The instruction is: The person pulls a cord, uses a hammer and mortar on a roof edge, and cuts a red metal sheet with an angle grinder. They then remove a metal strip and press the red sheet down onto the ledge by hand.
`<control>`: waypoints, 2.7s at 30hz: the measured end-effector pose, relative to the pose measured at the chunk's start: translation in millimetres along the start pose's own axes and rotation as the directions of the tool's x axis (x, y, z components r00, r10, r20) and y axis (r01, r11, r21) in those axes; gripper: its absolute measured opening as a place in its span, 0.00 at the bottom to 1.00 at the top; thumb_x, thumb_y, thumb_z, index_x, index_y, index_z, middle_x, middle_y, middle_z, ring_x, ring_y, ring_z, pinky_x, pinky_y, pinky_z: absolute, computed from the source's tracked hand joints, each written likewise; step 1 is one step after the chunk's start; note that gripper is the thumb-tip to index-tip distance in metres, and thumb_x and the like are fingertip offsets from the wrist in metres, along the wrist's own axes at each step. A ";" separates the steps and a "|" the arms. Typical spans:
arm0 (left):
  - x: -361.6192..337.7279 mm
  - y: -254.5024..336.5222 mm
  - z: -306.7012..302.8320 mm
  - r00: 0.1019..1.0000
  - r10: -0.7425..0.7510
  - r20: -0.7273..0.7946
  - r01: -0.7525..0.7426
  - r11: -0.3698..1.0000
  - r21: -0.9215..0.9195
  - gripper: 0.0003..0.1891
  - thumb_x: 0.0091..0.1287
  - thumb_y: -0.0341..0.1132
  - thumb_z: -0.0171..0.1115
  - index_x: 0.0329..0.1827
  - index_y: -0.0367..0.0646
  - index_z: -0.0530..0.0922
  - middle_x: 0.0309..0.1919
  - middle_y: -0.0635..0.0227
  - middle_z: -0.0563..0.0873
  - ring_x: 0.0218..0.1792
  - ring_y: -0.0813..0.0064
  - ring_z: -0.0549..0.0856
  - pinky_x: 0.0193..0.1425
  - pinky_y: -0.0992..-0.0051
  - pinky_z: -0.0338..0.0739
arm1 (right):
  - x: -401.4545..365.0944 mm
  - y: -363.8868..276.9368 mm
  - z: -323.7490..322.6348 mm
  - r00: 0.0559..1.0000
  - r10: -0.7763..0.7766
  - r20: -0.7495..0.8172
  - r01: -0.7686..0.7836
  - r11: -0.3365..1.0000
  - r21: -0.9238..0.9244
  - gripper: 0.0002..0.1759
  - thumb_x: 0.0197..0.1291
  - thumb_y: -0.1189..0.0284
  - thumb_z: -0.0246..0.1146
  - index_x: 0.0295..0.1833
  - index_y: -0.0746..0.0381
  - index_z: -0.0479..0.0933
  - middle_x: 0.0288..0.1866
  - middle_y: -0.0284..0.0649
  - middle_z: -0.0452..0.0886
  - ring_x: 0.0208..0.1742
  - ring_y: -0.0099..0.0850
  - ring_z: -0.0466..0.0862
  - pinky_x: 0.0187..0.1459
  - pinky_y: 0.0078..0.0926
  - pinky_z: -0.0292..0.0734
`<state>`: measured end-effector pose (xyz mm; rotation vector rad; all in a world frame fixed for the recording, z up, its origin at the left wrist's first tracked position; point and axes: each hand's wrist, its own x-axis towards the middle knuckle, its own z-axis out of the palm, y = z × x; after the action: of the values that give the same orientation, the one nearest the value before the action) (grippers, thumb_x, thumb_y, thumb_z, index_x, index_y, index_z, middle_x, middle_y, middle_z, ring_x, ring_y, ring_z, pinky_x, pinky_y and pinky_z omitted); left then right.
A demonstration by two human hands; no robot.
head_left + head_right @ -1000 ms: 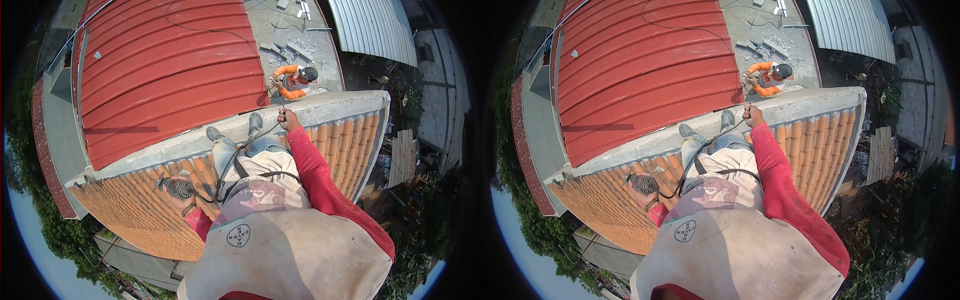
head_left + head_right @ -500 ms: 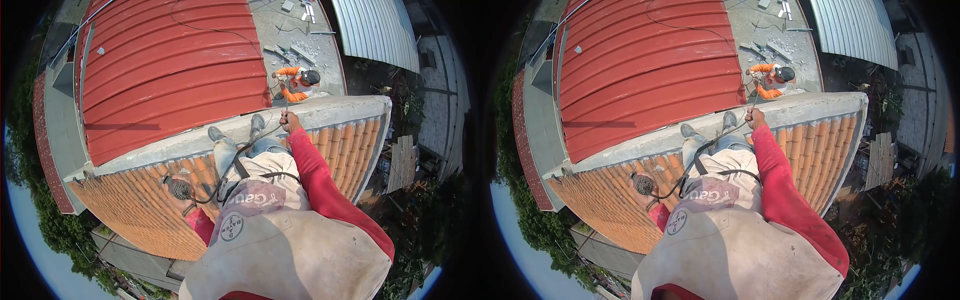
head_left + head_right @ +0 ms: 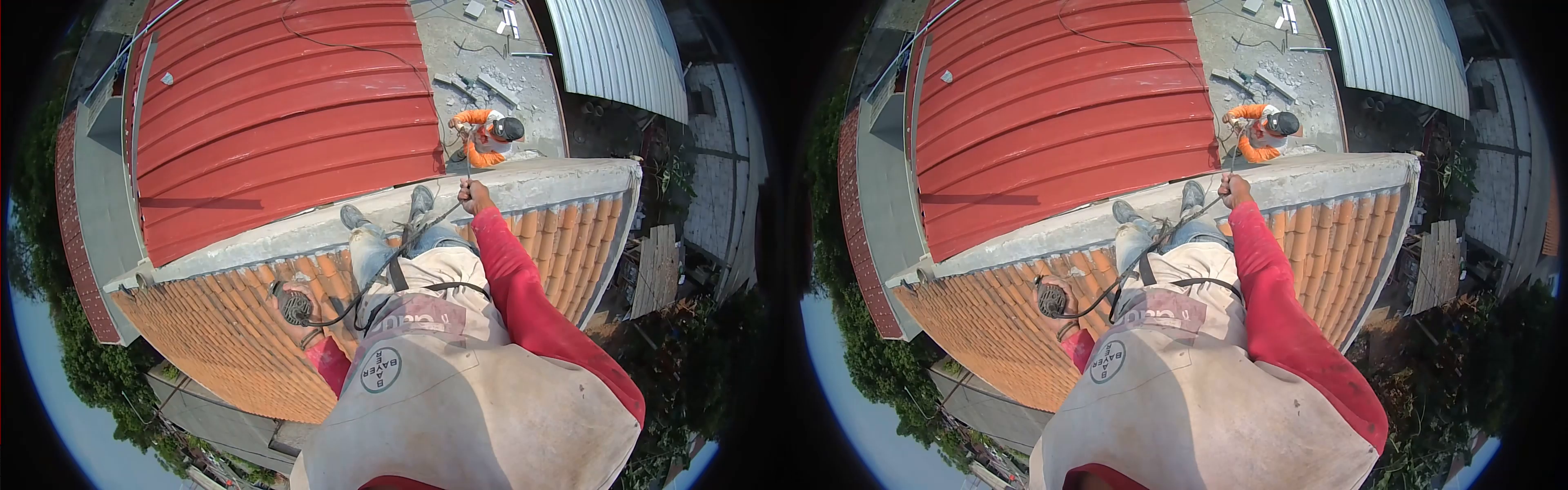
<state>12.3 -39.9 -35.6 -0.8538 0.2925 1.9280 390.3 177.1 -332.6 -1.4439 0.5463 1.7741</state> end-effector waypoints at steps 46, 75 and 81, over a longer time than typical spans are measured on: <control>-2.2 15.4 -26.3 0.984 0.067 0.166 -0.074 0.997 0.035 0.17 0.63 0.40 0.65 0.48 0.40 0.73 0.44 0.65 0.79 0.47 0.71 0.80 0.58 0.64 0.76 | -15.3 -3.9 12.9 0.991 0.097 0.088 -0.093 0.994 -0.053 0.04 0.70 0.74 0.46 0.42 0.61 0.66 0.21 0.28 0.63 0.15 0.18 0.58 0.15 0.18 0.53; -26.6 44.6 -32.5 0.973 0.142 0.182 -0.129 0.988 -0.084 0.15 0.68 0.38 0.64 0.47 0.37 0.73 0.42 0.63 0.78 0.48 0.68 0.79 0.57 0.65 0.77 | -6.8 14.9 35.2 0.994 0.079 0.070 -0.069 0.989 -0.133 0.08 0.68 0.76 0.44 0.36 0.60 0.67 0.21 0.29 0.65 0.16 0.20 0.58 0.18 0.20 0.56; -23.5 49.2 -8.7 0.974 0.140 0.177 -0.134 0.990 -0.045 0.14 0.68 0.37 0.64 0.48 0.37 0.74 0.43 0.62 0.80 0.48 0.68 0.80 0.58 0.63 0.78 | -6.8 23.5 23.4 0.996 0.084 0.015 -0.082 0.988 -0.128 0.06 0.69 0.75 0.45 0.39 0.62 0.67 0.21 0.29 0.65 0.16 0.19 0.58 0.18 0.20 0.56</control>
<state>-19.2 -85.2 -33.4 -0.6895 0.2158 2.1280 357.8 178.0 -323.1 -1.5072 0.4974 1.9169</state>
